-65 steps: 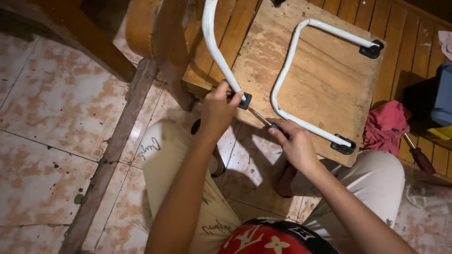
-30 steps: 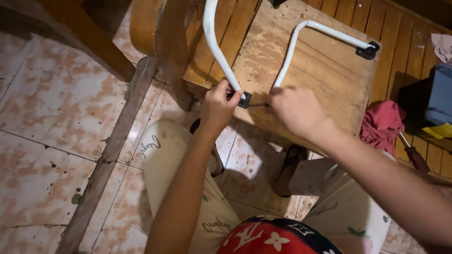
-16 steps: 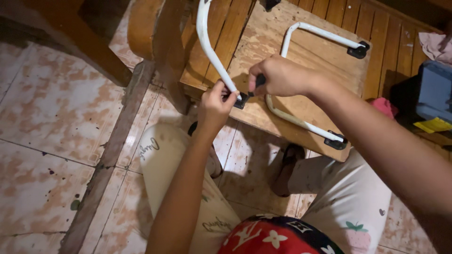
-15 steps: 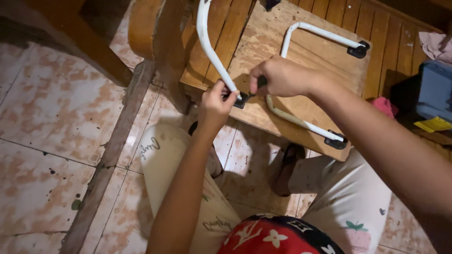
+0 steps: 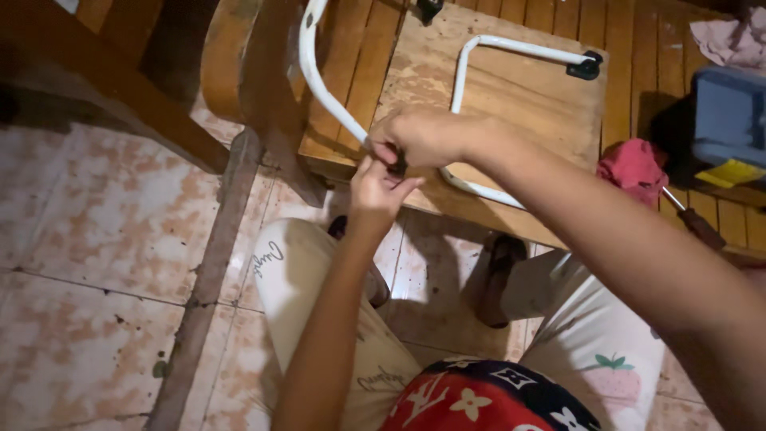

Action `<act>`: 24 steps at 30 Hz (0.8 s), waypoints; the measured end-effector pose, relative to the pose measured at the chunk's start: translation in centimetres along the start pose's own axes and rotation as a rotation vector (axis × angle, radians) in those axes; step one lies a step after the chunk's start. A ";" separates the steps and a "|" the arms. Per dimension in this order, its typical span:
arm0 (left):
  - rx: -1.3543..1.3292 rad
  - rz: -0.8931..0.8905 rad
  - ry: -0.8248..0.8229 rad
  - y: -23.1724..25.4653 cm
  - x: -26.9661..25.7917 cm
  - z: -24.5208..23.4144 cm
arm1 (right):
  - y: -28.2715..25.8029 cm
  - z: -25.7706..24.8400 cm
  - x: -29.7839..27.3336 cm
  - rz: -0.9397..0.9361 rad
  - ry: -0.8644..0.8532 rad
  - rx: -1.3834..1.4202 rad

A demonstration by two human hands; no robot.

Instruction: The person assembles a small wooden stool by attaching white metal legs to a wooden seat using a screwdriver. They position each leg, insert screws, and tighten them to secure the legs to the seat.

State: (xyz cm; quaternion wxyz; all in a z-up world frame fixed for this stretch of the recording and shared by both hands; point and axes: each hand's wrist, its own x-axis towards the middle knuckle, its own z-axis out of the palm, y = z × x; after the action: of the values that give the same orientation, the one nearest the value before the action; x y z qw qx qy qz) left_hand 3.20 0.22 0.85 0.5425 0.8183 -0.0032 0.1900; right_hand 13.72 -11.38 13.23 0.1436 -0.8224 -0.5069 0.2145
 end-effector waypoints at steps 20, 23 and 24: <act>-0.407 -0.348 -0.382 -1.0 1.9 -0.8 | -0.3 -1.6 -3.6 0.093 0.184 -0.038; -0.378 -0.329 -0.151 -0.5 1.4 -0.8 | -0.5 -0.9 -3.3 0.158 0.195 -0.242; -0.309 -0.228 -0.105 -0.2 1.3 -0.9 | -0.5 -0.5 -3.2 0.194 0.185 -0.300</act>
State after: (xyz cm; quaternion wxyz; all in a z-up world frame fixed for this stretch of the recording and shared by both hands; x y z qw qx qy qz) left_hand 4.16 1.38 1.37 0.6787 0.7291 0.0322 0.0816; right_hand 12.32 -14.05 14.59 0.0441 -0.8958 -0.4363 0.0727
